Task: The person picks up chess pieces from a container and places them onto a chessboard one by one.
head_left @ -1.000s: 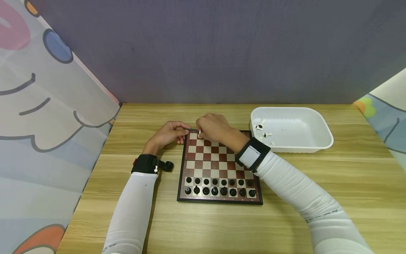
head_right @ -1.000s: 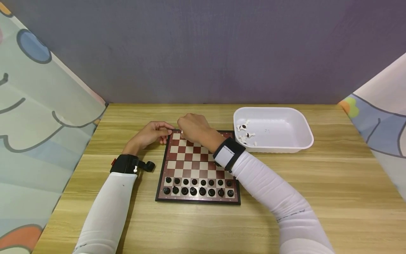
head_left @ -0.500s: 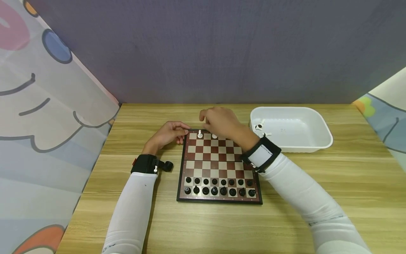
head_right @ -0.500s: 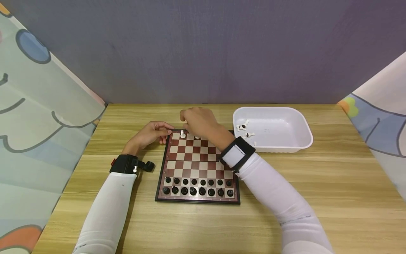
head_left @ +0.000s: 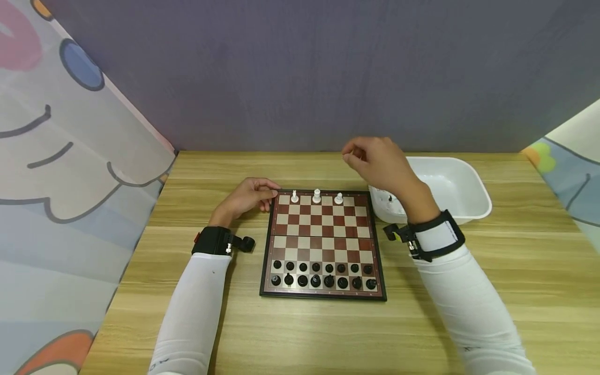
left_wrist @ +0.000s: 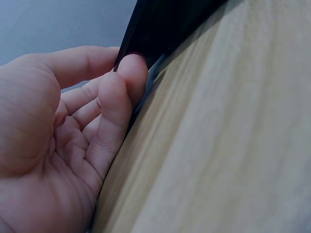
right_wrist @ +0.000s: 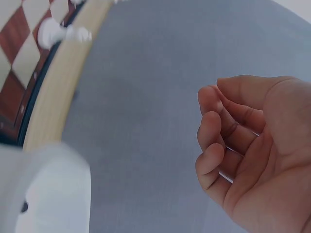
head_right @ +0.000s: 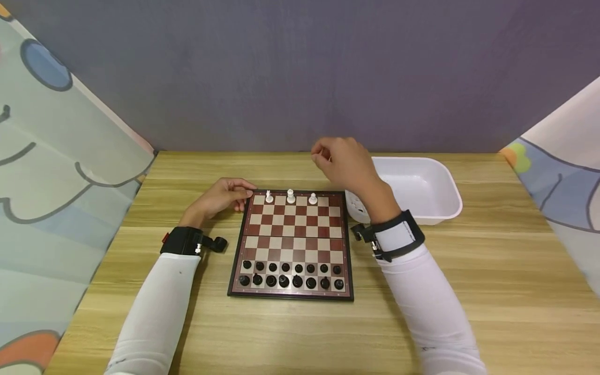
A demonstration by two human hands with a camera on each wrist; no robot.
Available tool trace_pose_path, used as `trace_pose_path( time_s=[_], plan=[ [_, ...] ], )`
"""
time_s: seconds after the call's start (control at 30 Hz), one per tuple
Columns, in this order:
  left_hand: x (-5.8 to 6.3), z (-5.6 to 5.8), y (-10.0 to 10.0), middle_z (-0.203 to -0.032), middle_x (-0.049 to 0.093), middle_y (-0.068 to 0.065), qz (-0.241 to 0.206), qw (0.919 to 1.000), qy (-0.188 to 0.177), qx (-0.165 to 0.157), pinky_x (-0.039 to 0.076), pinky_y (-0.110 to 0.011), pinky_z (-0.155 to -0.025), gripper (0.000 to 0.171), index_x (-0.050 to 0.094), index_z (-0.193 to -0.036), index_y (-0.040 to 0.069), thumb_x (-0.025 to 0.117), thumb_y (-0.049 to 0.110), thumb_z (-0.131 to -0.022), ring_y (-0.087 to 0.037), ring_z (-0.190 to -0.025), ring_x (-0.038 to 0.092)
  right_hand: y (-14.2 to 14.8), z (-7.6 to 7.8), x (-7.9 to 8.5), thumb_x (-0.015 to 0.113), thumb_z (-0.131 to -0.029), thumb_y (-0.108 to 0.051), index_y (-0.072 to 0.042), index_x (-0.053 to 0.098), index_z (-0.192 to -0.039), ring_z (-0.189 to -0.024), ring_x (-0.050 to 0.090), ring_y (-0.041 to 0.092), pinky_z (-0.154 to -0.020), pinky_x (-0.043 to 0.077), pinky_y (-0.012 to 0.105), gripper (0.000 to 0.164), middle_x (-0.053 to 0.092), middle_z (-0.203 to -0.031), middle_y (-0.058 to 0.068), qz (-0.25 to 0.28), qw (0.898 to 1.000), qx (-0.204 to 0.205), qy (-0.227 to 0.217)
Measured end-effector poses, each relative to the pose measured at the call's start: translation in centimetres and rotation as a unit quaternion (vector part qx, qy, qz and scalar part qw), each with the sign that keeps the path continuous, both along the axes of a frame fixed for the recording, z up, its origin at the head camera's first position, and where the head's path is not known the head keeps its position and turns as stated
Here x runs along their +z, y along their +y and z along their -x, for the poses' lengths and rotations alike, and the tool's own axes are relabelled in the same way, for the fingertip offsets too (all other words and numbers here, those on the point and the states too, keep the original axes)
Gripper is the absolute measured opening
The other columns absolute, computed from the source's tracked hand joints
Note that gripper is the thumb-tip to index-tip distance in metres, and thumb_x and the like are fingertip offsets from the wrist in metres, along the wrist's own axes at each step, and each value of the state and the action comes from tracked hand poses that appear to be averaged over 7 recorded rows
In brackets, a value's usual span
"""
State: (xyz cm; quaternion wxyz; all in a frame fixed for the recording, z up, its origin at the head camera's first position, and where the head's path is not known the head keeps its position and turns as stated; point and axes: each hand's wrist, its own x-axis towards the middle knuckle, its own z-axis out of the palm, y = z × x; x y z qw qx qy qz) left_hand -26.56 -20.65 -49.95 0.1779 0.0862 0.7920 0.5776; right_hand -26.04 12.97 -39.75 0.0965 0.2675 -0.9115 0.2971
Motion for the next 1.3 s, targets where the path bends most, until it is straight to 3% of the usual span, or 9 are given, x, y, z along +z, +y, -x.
trace_pose_path(
  time_s=[0.33,0.53,0.8,1.3],
  plan=[
    [-0.1,0.3,-0.1,-0.084,0.057,-0.021,0.004,1.0,0.003,0.0,0.049,-0.037,-0.06,0.026,0.061,-0.109,0.011,0.064,0.022,-0.085,-0.027,-0.064,0.056,4.3,0.1,-1.7,0.051,-0.092,-0.036,-0.019,0.062,-0.099,-0.065,0.049,0.018,-0.059,0.038,0.035,0.022,0.058,-0.077,-0.004,0.047,0.998,-0.049,-0.015],
    [-0.1,0.3,-0.2,-0.084,0.057,-0.021,0.009,1.0,0.0,-0.001,0.049,-0.037,-0.061,0.025,0.061,-0.109,0.012,0.063,0.02,-0.086,-0.027,-0.065,0.056,5.4,0.1,-2.8,0.05,-0.092,-0.036,-0.016,0.063,-0.101,-0.058,0.046,0.02,-0.053,0.036,0.036,0.025,0.057,-0.072,-0.002,0.033,0.996,-0.076,-0.027],
    [-0.3,0.2,-0.5,-0.084,0.058,-0.021,0.008,0.9999,0.011,0.0,0.049,-0.039,-0.061,0.025,0.062,-0.108,0.012,0.063,0.021,-0.086,-0.027,-0.064,0.055,5.9,0.5,-3.1,0.05,-0.092,-0.037,-0.016,0.063,-0.101,-0.056,0.045,0.021,-0.051,0.035,0.037,0.026,0.056,-0.072,-0.002,0.015,0.995,-0.089,-0.039],
    [-0.4,0.4,-0.9,-0.086,0.058,-0.02,0.012,0.9998,0.013,-0.002,0.049,-0.039,-0.062,0.026,0.062,-0.108,0.012,0.064,0.023,-0.085,-0.028,-0.065,0.055,6.9,1.3,-4.1,0.046,-0.095,-0.032,-0.011,0.06,-0.105,-0.069,0.049,0.021,-0.057,0.038,0.038,0.027,0.058,-0.082,0.002,-0.029,0.991,-0.096,-0.084]
  ],
)
